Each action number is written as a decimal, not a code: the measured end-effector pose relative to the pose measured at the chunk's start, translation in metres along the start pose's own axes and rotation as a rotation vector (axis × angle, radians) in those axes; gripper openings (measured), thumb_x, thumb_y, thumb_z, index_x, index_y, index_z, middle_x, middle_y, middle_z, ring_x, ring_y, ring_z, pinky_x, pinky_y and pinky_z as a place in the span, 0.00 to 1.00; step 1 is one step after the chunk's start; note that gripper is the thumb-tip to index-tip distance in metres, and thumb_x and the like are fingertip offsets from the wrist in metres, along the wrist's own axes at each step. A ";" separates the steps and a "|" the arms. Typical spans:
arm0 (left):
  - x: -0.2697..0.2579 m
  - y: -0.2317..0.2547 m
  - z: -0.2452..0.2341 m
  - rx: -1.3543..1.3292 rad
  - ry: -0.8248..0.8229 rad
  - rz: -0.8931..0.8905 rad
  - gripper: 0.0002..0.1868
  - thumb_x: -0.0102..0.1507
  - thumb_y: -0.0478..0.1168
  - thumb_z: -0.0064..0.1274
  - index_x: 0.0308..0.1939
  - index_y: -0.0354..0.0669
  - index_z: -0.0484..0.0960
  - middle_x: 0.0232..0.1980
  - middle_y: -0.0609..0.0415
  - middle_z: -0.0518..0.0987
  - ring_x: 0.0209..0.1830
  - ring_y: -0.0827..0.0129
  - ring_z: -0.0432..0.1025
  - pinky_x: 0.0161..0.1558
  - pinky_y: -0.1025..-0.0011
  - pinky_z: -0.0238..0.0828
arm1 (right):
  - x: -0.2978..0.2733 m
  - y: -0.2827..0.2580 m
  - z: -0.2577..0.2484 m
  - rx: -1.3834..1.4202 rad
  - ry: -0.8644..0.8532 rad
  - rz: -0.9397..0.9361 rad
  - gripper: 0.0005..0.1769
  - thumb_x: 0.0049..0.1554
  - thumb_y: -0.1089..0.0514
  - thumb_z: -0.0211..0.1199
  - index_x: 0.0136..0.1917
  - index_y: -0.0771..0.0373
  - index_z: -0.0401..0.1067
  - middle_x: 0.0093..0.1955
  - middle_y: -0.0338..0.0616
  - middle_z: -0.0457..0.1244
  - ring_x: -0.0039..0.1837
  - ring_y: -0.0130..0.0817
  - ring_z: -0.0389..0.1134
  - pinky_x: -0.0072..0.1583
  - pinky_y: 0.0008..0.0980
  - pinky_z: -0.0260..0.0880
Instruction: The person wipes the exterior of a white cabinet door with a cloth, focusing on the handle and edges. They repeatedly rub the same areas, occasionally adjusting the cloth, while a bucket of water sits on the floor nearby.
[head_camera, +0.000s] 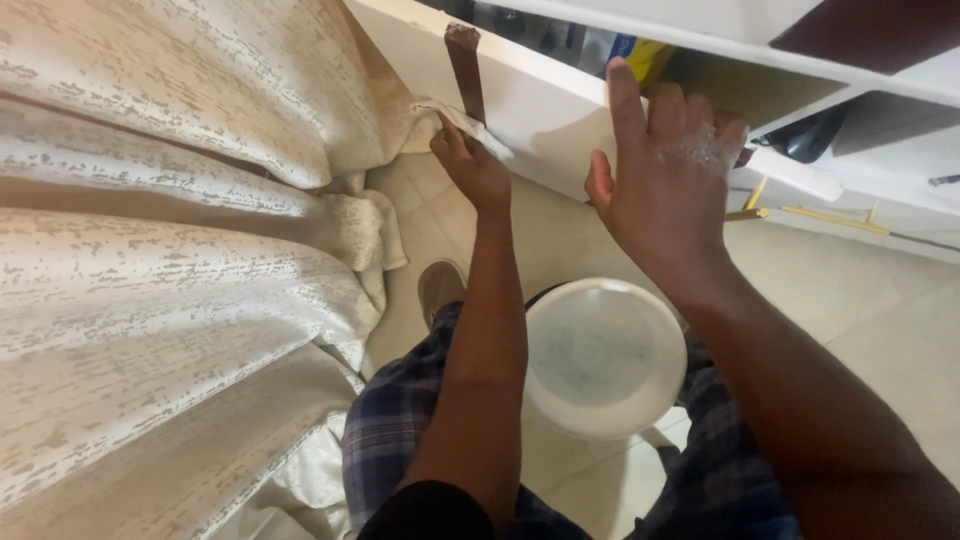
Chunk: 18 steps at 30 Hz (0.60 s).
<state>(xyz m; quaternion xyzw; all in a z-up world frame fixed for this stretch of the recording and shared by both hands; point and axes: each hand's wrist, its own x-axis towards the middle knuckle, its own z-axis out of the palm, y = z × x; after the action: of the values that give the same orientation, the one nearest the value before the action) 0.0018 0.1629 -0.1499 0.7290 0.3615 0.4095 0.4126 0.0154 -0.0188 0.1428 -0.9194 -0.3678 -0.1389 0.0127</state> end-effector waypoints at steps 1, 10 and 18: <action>0.001 -0.004 0.002 -0.004 0.006 0.016 0.27 0.77 0.42 0.31 0.76 0.30 0.63 0.56 0.41 0.68 0.58 0.52 0.67 0.62 0.61 0.66 | 0.001 0.000 0.001 -0.031 -0.003 -0.008 0.43 0.59 0.48 0.71 0.79 0.64 0.56 0.59 0.54 0.57 0.59 0.50 0.60 0.58 0.55 0.55; 0.014 -0.034 -0.001 0.033 0.015 0.098 0.24 0.78 0.47 0.32 0.61 0.27 0.72 0.55 0.40 0.71 0.57 0.51 0.69 0.61 0.60 0.66 | -0.002 -0.001 0.001 -0.029 0.027 -0.017 0.43 0.59 0.47 0.70 0.79 0.64 0.56 0.60 0.52 0.57 0.62 0.49 0.60 0.61 0.56 0.56; 0.014 -0.029 0.001 0.031 0.000 0.049 0.18 0.76 0.39 0.35 0.59 0.27 0.72 0.53 0.41 0.71 0.54 0.51 0.68 0.59 0.59 0.66 | -0.002 0.005 0.010 -0.058 -0.003 -0.024 0.41 0.62 0.47 0.69 0.80 0.64 0.56 0.57 0.54 0.57 0.60 0.48 0.59 0.57 0.53 0.56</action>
<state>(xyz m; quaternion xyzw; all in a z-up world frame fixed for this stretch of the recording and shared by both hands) 0.0028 0.1861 -0.1722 0.7440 0.3498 0.4137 0.3910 0.0199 -0.0223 0.1329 -0.9152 -0.3744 -0.1482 -0.0160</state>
